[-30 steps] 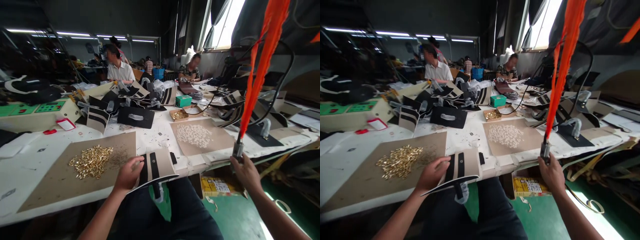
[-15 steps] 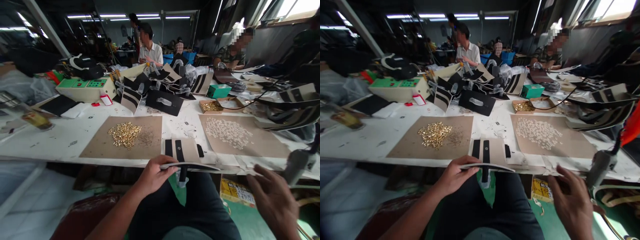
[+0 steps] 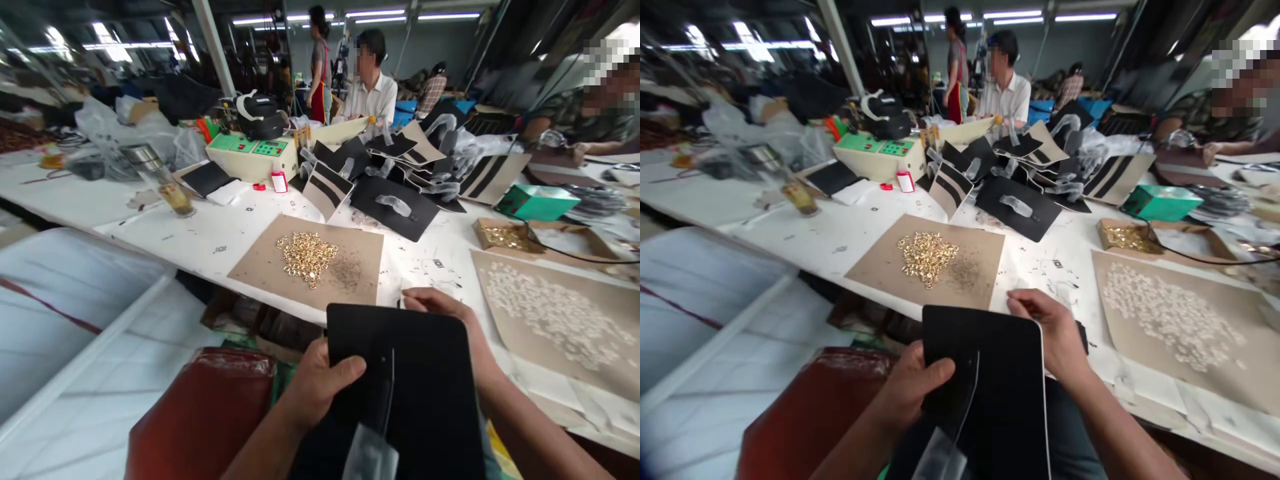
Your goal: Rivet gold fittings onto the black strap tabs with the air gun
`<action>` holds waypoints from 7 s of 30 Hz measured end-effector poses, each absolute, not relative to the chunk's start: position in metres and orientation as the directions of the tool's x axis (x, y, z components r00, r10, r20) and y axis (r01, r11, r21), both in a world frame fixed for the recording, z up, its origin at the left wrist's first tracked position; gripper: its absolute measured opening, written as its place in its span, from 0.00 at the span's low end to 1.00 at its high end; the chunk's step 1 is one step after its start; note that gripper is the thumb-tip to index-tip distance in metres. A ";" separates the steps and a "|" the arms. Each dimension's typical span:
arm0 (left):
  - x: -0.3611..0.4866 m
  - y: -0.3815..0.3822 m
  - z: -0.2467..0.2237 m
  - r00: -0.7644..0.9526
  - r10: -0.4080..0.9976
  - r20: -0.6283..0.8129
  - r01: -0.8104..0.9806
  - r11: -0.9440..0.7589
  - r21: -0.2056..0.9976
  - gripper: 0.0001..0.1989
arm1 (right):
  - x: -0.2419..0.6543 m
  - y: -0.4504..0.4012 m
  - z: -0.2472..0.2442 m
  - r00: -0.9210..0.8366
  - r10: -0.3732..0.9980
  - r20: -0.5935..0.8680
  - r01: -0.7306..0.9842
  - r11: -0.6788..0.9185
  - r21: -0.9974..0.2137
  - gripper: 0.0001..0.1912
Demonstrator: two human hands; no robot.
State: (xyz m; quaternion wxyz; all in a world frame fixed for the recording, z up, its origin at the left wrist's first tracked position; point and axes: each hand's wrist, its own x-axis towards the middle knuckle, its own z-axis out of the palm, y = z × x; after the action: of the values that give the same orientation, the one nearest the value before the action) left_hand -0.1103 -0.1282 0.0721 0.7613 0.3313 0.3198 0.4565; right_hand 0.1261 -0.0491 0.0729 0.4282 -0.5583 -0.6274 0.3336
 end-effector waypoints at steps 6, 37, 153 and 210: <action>-0.150 -0.161 0.049 0.346 0.876 -0.336 -0.434 0.467 0.770 0.26 | 0.014 0.029 0.030 -0.475 0.865 0.160 0.485 0.409 -0.773 0.11; -0.122 -0.141 0.045 0.291 0.836 -0.465 -0.324 0.543 0.774 0.22 | 0.169 -0.024 0.034 -0.109 0.989 0.103 0.918 0.140 -0.371 0.07; 0.005 0.006 0.029 0.158 0.973 -0.171 0.530 0.062 0.846 0.16 | 0.185 -0.025 0.036 0.211 0.969 -0.132 0.890 -0.246 -0.384 0.16; 0.009 0.009 -0.001 0.413 0.826 0.384 0.541 -0.562 0.626 0.18 | 0.381 -0.080 0.030 0.400 0.914 -0.072 0.859 -0.401 -0.317 0.11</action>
State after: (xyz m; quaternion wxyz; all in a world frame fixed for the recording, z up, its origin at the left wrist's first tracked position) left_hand 0.0087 0.0090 -0.0008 0.2077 0.8146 0.4195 0.3425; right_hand 0.3810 -0.0802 0.0299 0.1152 -0.8287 -0.5349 0.1177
